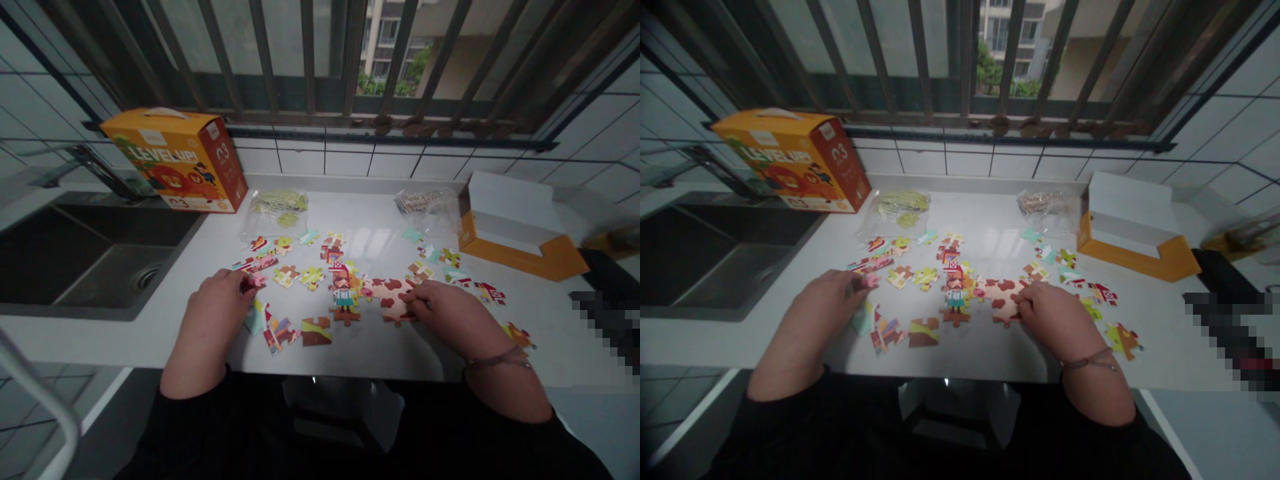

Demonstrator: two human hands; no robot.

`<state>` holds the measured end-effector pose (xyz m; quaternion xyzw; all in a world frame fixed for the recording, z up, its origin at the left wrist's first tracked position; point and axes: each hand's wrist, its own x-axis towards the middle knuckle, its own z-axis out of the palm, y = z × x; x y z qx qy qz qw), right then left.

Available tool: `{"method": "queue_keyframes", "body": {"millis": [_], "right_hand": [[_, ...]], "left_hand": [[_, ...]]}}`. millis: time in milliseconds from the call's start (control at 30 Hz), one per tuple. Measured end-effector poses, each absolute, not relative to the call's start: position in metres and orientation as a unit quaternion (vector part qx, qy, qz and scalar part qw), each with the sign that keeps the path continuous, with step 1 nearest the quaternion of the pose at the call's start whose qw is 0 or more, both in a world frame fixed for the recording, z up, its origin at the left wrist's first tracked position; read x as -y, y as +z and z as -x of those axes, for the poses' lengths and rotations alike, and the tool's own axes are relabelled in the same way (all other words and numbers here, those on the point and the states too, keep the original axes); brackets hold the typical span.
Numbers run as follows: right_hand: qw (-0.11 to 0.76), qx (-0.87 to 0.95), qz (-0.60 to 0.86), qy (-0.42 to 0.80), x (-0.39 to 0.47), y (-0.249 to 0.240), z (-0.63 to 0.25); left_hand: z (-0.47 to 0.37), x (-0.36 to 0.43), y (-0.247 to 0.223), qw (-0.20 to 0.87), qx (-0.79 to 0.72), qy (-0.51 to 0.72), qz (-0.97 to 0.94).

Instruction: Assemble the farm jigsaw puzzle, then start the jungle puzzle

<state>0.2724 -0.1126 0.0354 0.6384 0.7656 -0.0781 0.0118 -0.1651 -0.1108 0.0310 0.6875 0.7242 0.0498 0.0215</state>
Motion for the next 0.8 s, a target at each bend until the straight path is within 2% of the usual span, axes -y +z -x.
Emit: {"method": "queue_keyframes", "body": {"millis": [67, 200, 300, 500, 667, 800], "right_hand": [[-0.048, -0.760, -0.644, -0.076, 0.110, 0.032, -0.272], [-0.235, -0.722, -0.650, -0.036, 0.104, 0.026, -0.274], [-0.310, -0.704, -0.638, -0.010, 0.104, 0.023, -0.273], [-0.346, -0.692, -0.634, -0.017, 0.106, 0.023, -0.267], [-0.357, -0.690, -0.629, -0.024, 0.105, 0.022, -0.265], [-0.371, -0.692, -0.618, -0.035, 0.103, 0.019, -0.266]], "left_hand": [[0.154, 0.109, 0.033, 0.005, -0.725, 0.046, -0.687], [0.127, 0.099, 0.024, 0.009, -0.673, 0.098, -0.734], [0.115, 0.090, 0.013, 0.028, -0.644, 0.111, -0.757], [0.109, 0.086, 0.010, 0.070, -0.677, 0.115, -0.723], [0.106, 0.090, 0.018, 0.097, -0.596, 0.162, -0.781], [0.109, 0.079, 0.012, 0.062, -0.600, 0.186, -0.776]]}}
